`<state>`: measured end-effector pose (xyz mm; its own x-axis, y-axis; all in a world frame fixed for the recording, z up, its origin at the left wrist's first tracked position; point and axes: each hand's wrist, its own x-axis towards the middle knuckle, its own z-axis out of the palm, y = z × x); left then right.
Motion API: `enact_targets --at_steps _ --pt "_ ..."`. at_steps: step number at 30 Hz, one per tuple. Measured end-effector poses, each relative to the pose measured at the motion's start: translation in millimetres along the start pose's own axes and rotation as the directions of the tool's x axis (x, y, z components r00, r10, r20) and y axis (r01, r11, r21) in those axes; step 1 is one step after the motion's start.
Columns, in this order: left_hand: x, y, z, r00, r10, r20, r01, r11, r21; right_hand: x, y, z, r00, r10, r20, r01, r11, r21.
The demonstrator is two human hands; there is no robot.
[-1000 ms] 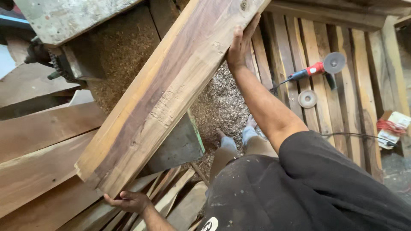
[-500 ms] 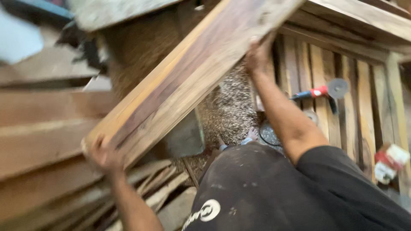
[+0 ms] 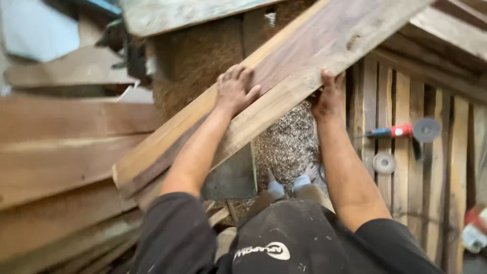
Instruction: The person attaches a sanding disc to an angle grinder and then sands the surface of a wooden plank. The person holds the plank with one hand while operating the tool with the other, moving it along the length of the wood.
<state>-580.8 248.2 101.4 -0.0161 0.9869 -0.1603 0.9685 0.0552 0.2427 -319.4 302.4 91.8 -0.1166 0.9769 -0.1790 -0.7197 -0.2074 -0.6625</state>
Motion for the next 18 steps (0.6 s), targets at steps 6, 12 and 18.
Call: enact_targets --at_steps 6,12,18 --pt "-7 1 -2 0.989 0.015 0.148 -0.032 0.993 0.114 -8 16 -41 1.0 -0.01 0.013 0.009 0.998 0.066" --pt "13 34 -12 0.958 -0.136 0.253 0.074 0.968 0.241 -19 14 -48 1.0 0.001 -0.004 -0.001 0.998 0.057" --pt "23 47 -34 0.932 -0.17 0.321 0.099 0.969 0.224 -22 9 -43 1.0 0.01 -0.008 -0.01 0.999 0.038"
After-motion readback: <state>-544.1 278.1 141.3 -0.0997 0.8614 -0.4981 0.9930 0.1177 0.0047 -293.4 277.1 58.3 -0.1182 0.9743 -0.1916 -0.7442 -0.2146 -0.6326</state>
